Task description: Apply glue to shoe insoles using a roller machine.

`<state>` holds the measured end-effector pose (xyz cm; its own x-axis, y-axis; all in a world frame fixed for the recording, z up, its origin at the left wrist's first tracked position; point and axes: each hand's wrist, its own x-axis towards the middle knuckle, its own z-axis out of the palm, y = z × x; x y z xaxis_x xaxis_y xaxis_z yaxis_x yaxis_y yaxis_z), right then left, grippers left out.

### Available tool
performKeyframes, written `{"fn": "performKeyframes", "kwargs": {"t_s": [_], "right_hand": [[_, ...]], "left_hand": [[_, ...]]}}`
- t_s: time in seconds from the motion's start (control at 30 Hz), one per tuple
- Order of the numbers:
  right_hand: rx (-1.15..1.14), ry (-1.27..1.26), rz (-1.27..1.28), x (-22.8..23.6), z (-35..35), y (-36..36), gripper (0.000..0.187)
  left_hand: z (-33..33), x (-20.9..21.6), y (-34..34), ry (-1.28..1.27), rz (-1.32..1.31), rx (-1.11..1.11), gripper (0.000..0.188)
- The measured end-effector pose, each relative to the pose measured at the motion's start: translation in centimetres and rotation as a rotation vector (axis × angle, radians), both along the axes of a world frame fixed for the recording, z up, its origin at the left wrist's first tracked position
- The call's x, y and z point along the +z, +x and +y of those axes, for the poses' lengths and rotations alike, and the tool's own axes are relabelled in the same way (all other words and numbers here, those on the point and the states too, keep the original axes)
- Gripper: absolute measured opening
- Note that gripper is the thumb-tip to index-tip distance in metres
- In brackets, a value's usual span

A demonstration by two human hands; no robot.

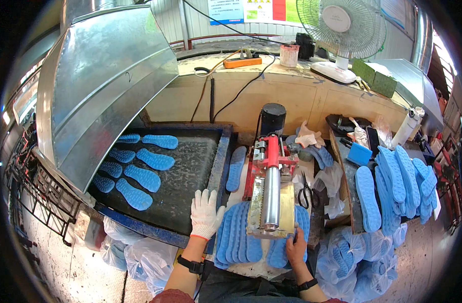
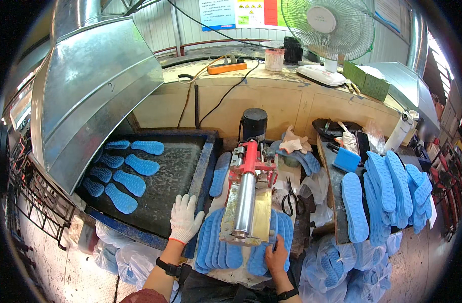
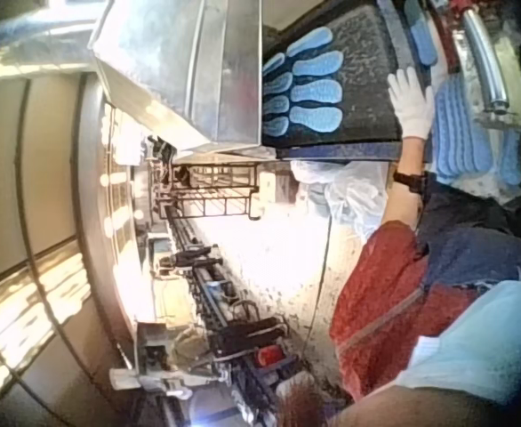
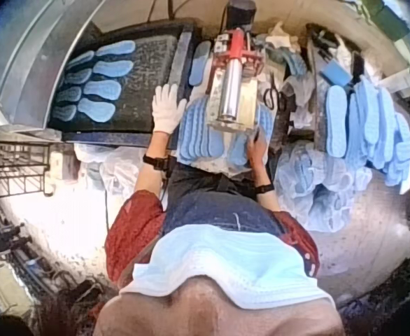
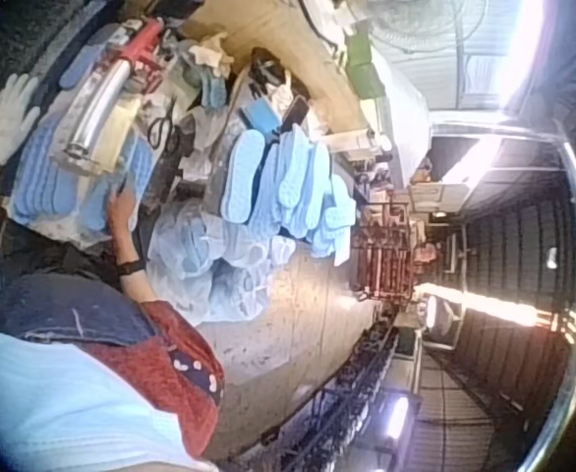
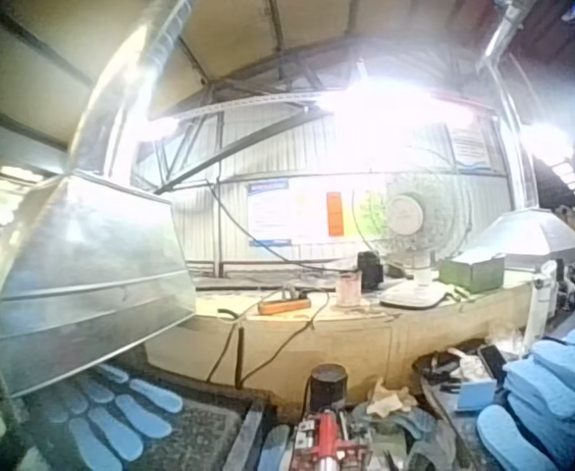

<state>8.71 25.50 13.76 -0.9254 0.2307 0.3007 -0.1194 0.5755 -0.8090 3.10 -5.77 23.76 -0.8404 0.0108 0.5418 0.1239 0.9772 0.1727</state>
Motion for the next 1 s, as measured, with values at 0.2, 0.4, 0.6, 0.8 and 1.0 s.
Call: {"fn": "performKeyframes", "kwargs": {"t_s": [0.2, 0.4, 0.6, 0.8, 1.0], "right_hand": [[0.001, -0.022, -0.076, -0.2, 0.2, 0.0, 0.043], [-0.001, 0.004, 0.054, -0.6, 0.2, -0.1, 0.044], [-0.016, 0.012, -0.098, -0.6, 0.2, -0.1, 0.044], [-0.028, 0.002, -0.051, -1.1, 0.4, -0.1, 0.045], [-0.019, -0.008, -0.058, -1.2, 0.3, -0.2, 0.046]], "left_hand": [[0.2, 0.3, 0.1, -0.022, -0.034, 0.016, 0.057], [0.2, 0.2, 0.0, 0.022, -0.038, 0.004, 0.057], [0.1, 0.3, 0.2, -0.011, -0.068, 0.004, 0.059], [0.1, 0.1, 0.0, 0.000, -0.060, 0.006, 0.063], [0.2, 0.2, 0.2, 0.063, -0.068, 0.007, 0.068]]}}
